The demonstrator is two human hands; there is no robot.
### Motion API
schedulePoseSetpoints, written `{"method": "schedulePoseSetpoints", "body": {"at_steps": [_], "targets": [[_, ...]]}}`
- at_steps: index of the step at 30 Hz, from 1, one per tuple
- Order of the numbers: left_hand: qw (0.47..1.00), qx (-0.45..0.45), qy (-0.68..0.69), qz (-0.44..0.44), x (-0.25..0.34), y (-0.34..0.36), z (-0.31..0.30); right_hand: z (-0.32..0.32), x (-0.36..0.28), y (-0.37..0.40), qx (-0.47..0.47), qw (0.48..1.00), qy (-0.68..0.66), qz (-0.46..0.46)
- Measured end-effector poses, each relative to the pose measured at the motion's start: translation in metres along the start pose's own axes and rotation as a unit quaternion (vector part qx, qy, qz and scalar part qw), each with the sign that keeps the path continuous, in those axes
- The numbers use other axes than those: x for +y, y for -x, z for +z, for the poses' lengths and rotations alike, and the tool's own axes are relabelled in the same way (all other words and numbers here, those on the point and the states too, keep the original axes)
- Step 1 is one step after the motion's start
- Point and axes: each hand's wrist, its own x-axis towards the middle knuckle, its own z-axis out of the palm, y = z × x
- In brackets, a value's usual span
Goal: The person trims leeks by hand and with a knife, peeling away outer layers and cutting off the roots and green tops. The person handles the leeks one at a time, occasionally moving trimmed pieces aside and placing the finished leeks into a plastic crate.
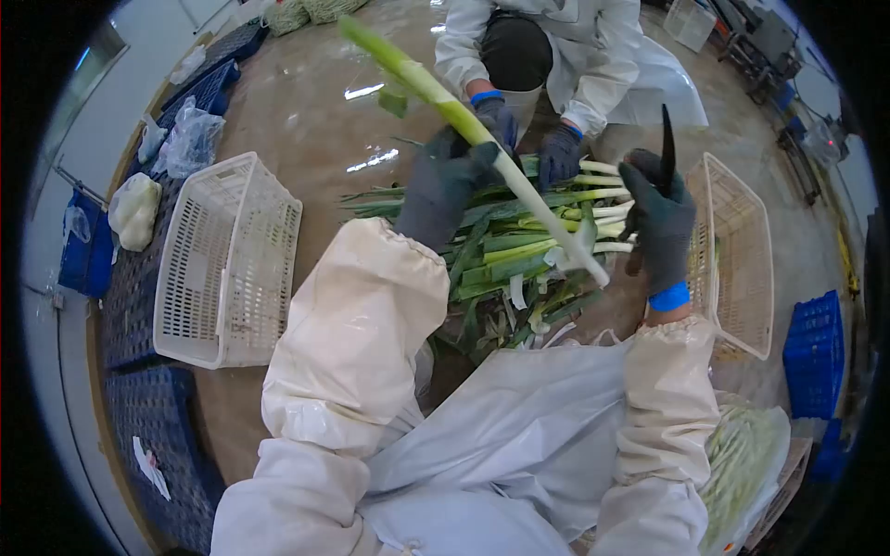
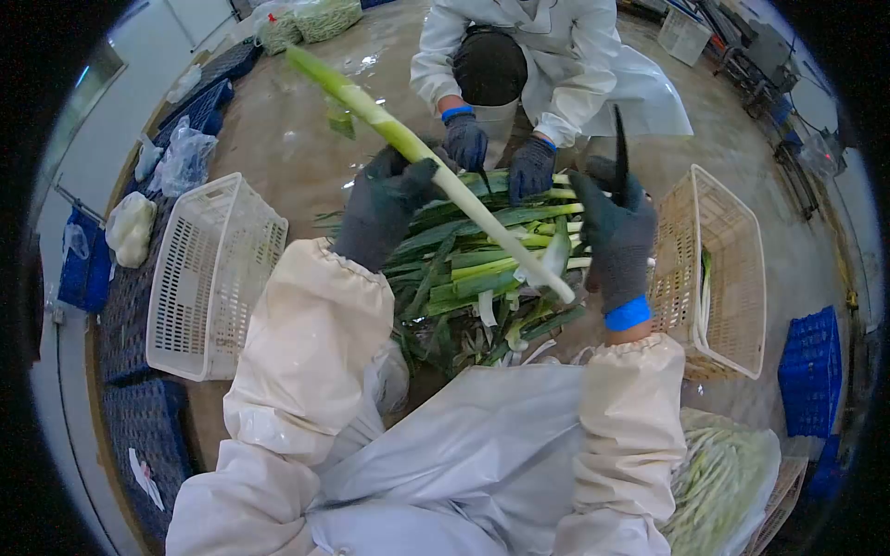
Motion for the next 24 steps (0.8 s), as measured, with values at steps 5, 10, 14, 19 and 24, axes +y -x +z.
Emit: {"method": "schedulePoseSetpoints", "body": {"at_steps": [5,10,14,19,24], "targets": [[0.982,-0.008,-0.187,-0.007,-0.006,0.015,0.025,0.027,-0.011,0.020,-0.069,0.995,-0.072,0.022],[0.973,-0.100,-0.202,-0.041,-0.022,0.028,0.045,0.042,-0.016,0.030,-0.082,0.989,-0.082,-0.096],[0.973,-0.147,-0.147,-0.096,-0.030,0.039,0.057,0.038,-0.013,0.031,-0.061,0.996,-0.022,-0.061],[0.976,-0.148,-0.112,-0.114,-0.026,0.048,0.063,0.042,-0.011,0.032,-0.059,0.995,0.021,-0.079],[0.971,-0.119,-0.155,-0.141,-0.030,0.046,0.060,0.036,0.000,0.025,-0.123,0.991,-0.044,-0.027]]}}
